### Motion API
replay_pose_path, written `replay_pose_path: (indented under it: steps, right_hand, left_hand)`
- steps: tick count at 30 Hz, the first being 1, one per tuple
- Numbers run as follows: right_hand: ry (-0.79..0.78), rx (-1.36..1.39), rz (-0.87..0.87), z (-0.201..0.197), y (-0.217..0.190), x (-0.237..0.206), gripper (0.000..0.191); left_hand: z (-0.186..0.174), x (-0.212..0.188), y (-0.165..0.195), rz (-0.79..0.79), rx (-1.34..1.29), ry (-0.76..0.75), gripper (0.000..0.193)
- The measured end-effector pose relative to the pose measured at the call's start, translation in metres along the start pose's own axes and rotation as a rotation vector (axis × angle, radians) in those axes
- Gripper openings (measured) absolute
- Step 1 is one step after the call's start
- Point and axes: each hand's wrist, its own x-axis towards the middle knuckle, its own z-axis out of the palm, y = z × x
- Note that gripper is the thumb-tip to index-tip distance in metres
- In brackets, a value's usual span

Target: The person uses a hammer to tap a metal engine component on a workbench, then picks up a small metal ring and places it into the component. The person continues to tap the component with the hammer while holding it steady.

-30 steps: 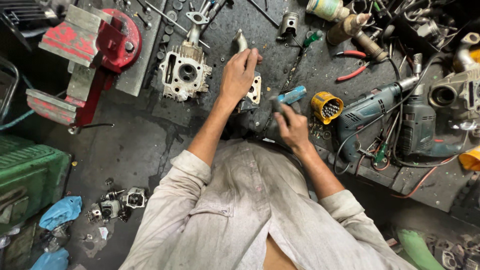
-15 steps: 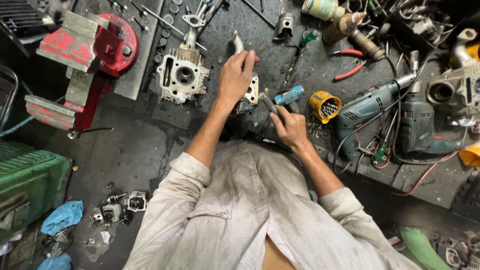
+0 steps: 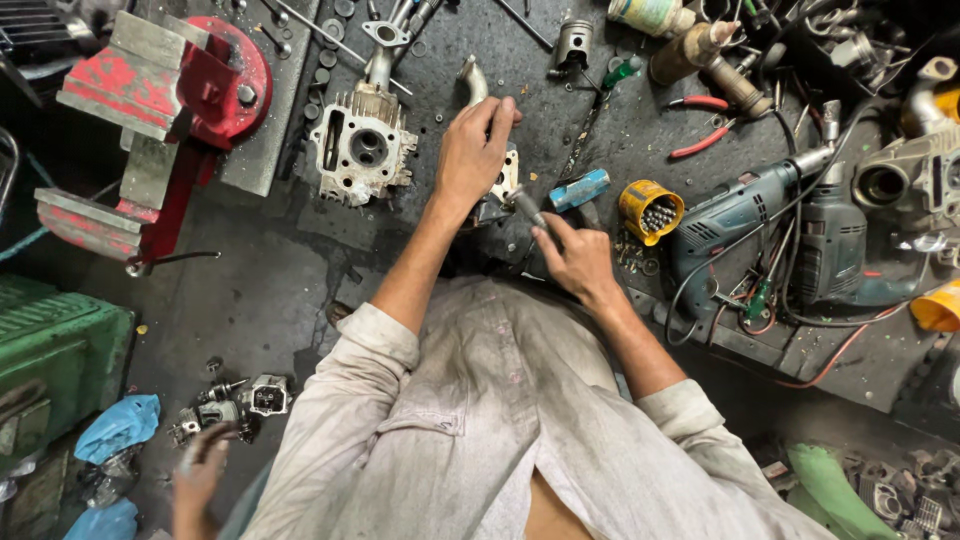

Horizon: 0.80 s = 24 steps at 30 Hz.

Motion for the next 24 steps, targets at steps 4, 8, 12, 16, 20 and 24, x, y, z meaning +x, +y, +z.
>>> replay_pose_path:
  steps: [4, 8, 12, 16, 20, 24]
  right_hand:
    - [0.073, 0.105, 0.07, 0.0013, 0.0003, -0.0015, 0.028]
    - [-0.075, 0.005, 0.08, 0.0002, -0.001, -0.0019, 0.032]
    - [0.029, 0.056, -0.014, -0.0016, -0.005, -0.0004, 0.029]
    - [-0.055, -0.016, 0.018, -0.0012, -0.0088, -0.0003, 0.03]
    - [-0.01, 0.005, 0.017, 0.0022, -0.0084, -0.0028, 0.028]
    - [0.051, 0.068, 0.016, 0.0056, -0.0072, -0.0066, 0.026]
  left_hand:
    - [-0.0007, -0.0007, -0.001, 0.009, -0.012, 0.018, 0.037]
    - [-0.0007, -0.001, -0.002, -0.024, -0.012, 0.004, 0.037]
    - [-0.0003, -0.0015, -0.0018, -0.015, 0.002, -0.003, 0.037]
    - [0.0001, -0.0018, -0.0021, -0.024, -0.017, 0.0, 0.037]
    - [0.0017, -0.0005, -0.003, 0.0, 0.008, 0.003, 0.038]
    - [0.0011, -0.0033, -0.0036, -0.014, -0.012, 0.008, 0.038]
